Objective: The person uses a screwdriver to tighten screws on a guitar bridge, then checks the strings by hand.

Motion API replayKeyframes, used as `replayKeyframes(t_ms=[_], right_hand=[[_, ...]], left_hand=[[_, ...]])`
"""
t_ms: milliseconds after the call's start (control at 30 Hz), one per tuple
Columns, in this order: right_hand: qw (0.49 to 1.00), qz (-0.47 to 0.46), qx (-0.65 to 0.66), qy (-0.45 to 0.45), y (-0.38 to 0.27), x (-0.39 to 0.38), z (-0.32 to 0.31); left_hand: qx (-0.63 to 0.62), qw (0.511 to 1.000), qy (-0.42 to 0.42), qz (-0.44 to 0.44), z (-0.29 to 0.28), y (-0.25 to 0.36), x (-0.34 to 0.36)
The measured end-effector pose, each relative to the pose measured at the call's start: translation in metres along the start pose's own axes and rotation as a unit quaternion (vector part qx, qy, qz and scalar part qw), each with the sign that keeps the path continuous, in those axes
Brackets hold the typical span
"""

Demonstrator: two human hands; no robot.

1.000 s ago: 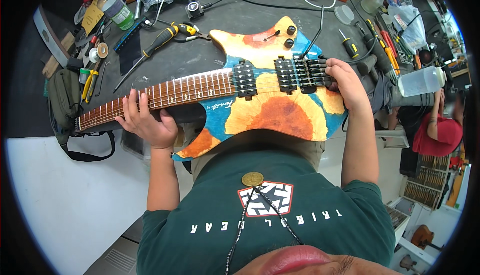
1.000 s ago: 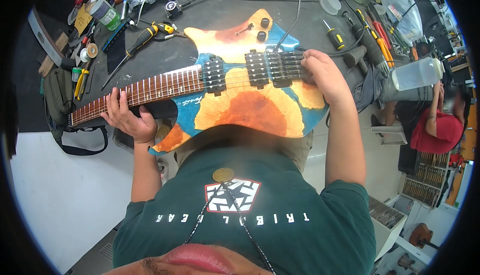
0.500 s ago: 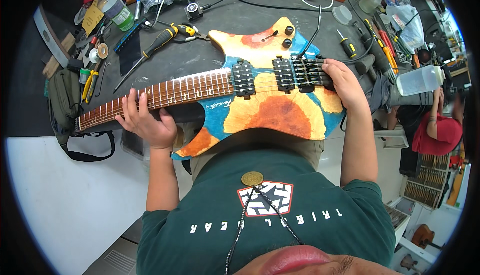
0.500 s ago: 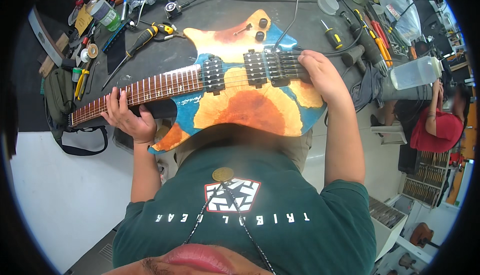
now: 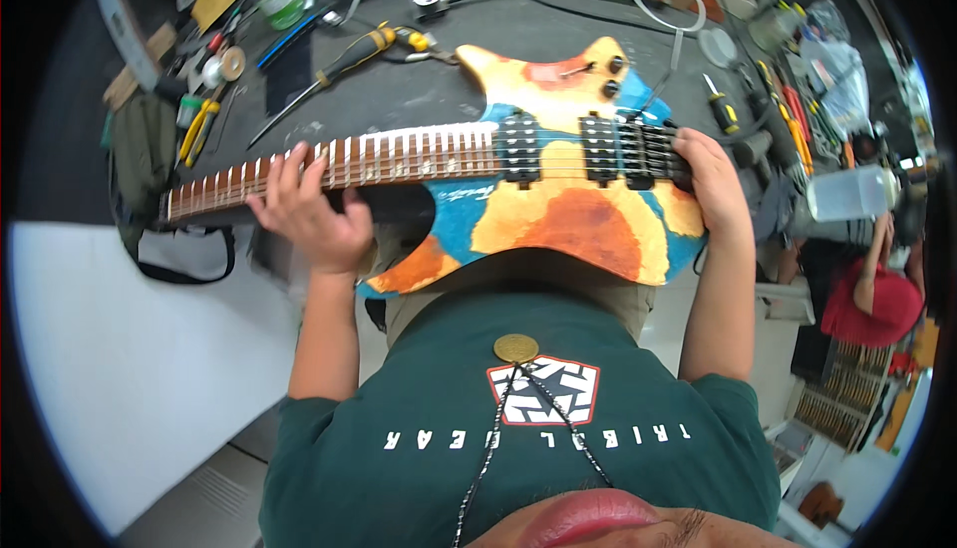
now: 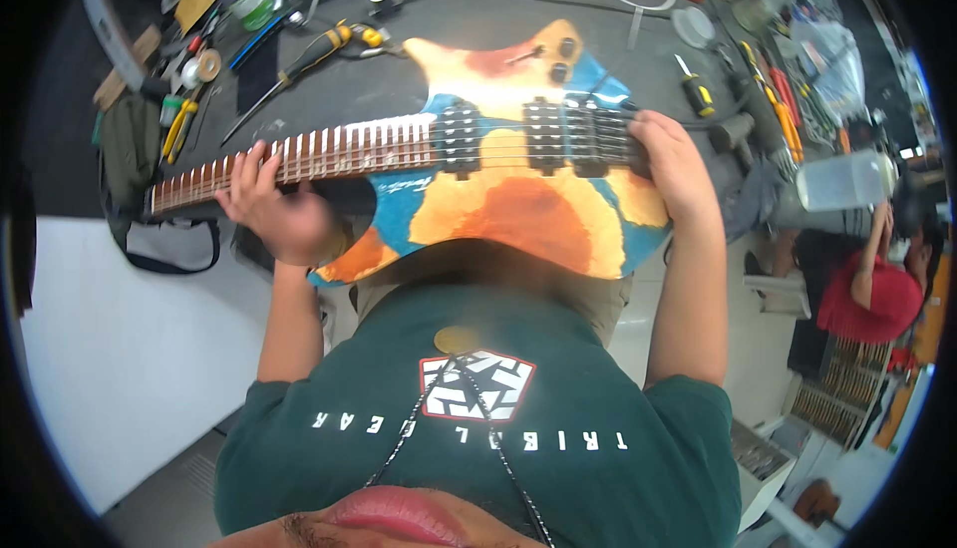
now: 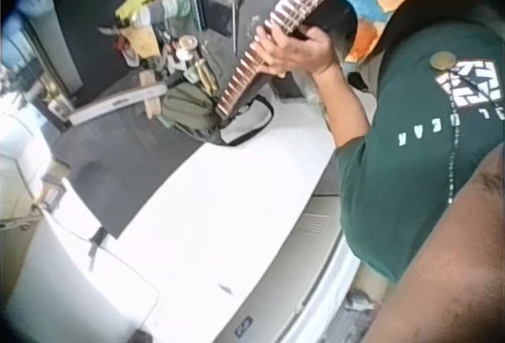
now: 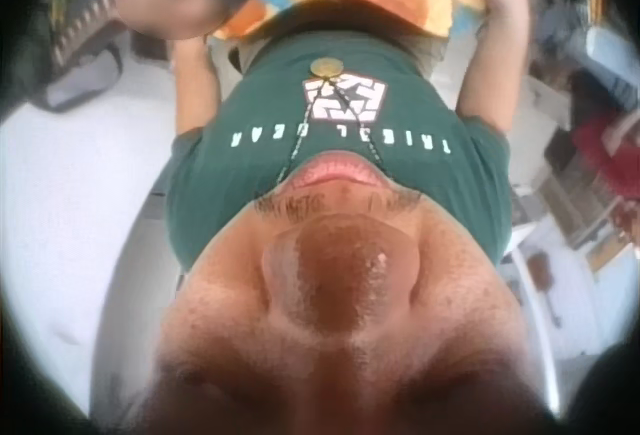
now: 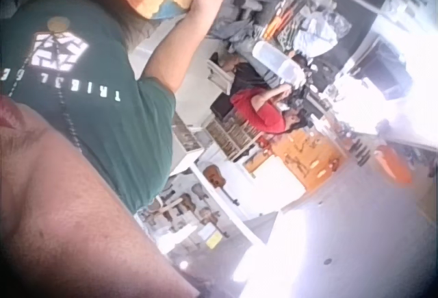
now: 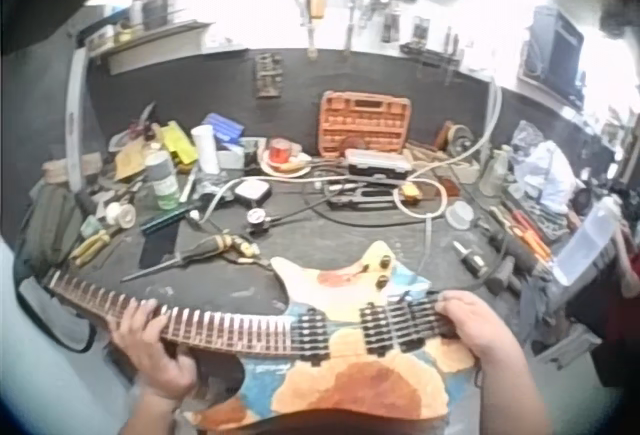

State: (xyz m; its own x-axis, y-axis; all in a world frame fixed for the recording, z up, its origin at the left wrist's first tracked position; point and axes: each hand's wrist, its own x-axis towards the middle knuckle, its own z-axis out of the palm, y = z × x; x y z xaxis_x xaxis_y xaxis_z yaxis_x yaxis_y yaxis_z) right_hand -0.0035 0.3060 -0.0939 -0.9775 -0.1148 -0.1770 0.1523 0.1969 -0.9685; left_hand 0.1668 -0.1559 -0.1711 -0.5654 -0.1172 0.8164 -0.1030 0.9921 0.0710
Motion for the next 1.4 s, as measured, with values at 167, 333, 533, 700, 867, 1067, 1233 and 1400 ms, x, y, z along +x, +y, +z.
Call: replayKeyframes(t_ms=[167,333,533,700,867,1067,1233,1400], right_hand=[[0.999,0.012,0.019,0.03,0.007,0.004,-0.004],[0.999,0.03,0.019,0.015,-0.008,-0.002,0.006],[0.996,0.081,-0.014,-0.033,0.003,0.01,-0.016],[0.998,0.06,0.006,-0.011,0.008,0.007,-0.012],[0.998,0.048,0.048,0.001,0.02,0.013,-0.018],[0.999,0.03,0.043,-0.009,0.014,0.01,-0.011],[0.998,0.057,0.013,-0.024,0.012,0.011,-0.015],[0.999,0.034,0.024,-0.032,0.022,0.014,-0.021]], left_hand=[[-0.019,1.0,-0.008,-0.019,-0.003,0.008,0.009],[-0.043,0.999,0.011,-0.021,-0.001,0.008,0.008],[-0.042,0.999,0.009,-0.02,0.001,0.007,0.007],[-0.036,0.999,0.009,-0.016,0.002,0.007,0.007],[-0.032,0.999,0.014,-0.011,0.001,0.009,0.009],[-0.032,0.999,0.01,-0.012,0.002,0.008,0.007],[-0.022,1.0,0.009,-0.015,0.0,0.01,0.008],[-0.026,1.0,0.013,-0.012,0.001,0.009,0.008]])
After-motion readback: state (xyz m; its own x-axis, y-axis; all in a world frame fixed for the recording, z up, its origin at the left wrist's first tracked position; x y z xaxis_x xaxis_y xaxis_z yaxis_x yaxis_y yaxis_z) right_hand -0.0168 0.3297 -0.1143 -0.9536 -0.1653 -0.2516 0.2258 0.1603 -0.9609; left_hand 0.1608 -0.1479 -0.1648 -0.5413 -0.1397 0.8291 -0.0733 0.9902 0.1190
